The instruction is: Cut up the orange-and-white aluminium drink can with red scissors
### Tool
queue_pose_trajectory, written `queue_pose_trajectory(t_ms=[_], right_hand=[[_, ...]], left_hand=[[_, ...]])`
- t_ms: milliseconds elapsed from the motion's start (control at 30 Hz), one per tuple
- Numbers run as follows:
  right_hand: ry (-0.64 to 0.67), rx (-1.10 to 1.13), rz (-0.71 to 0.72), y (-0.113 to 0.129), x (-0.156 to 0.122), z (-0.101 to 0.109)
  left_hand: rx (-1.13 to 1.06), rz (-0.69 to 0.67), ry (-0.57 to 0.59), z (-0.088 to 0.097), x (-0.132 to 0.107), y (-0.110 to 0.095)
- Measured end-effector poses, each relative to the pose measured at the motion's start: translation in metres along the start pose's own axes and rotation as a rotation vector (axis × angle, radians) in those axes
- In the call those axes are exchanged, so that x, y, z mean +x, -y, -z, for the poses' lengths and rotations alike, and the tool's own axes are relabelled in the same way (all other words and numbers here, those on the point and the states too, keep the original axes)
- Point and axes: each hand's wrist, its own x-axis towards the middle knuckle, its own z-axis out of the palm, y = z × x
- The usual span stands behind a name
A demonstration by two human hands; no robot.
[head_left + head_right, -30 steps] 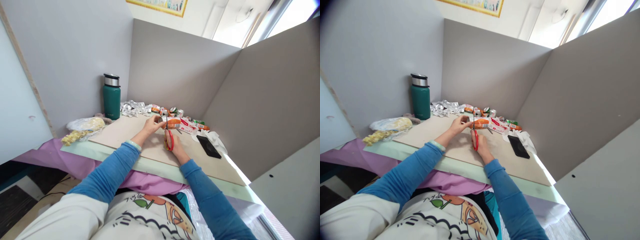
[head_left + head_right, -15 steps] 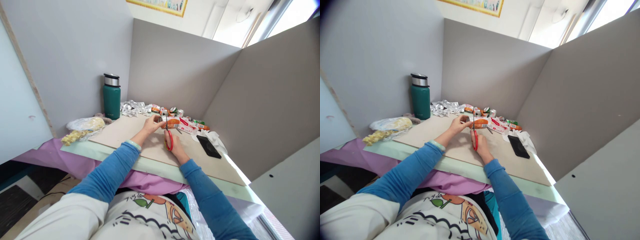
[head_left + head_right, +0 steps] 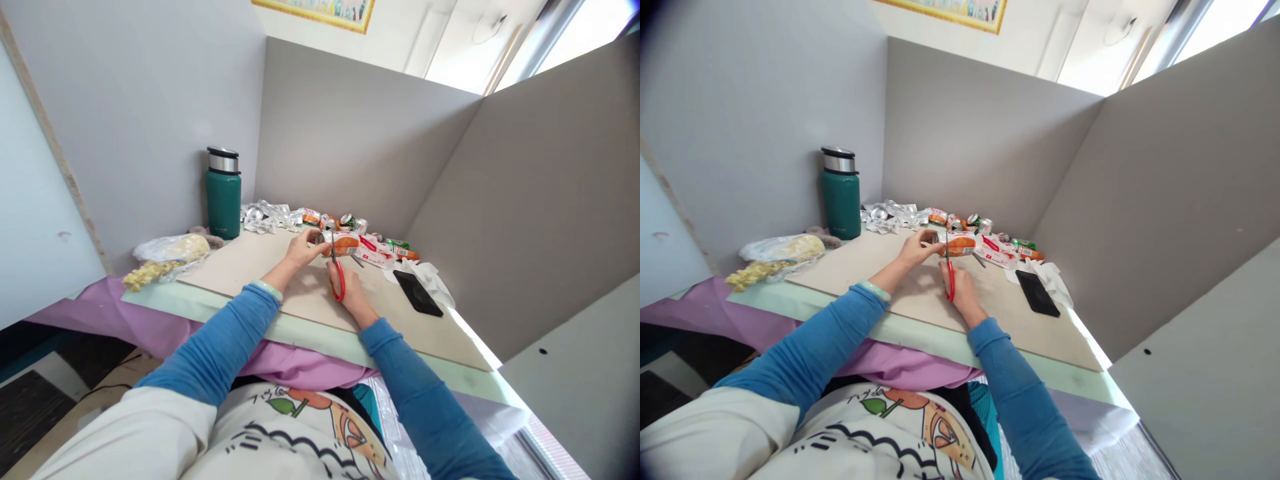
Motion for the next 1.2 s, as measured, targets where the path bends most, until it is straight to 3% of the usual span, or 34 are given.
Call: queue_pose_trajectory(t_ms=[933, 1200], right_hand=[[-0.062, 0.022, 0.036, -0.0064, 0.0009, -0.0055], [0.072, 0.261, -0.057, -0.0021, -0.0050, 0.0011]], left_hand=[[-0.049, -0.003, 0.015, -0.0017, 0.0031, 0.0052], [-0.033, -0.062, -0.023, -0.0006, 0.0007, -0.0012]])
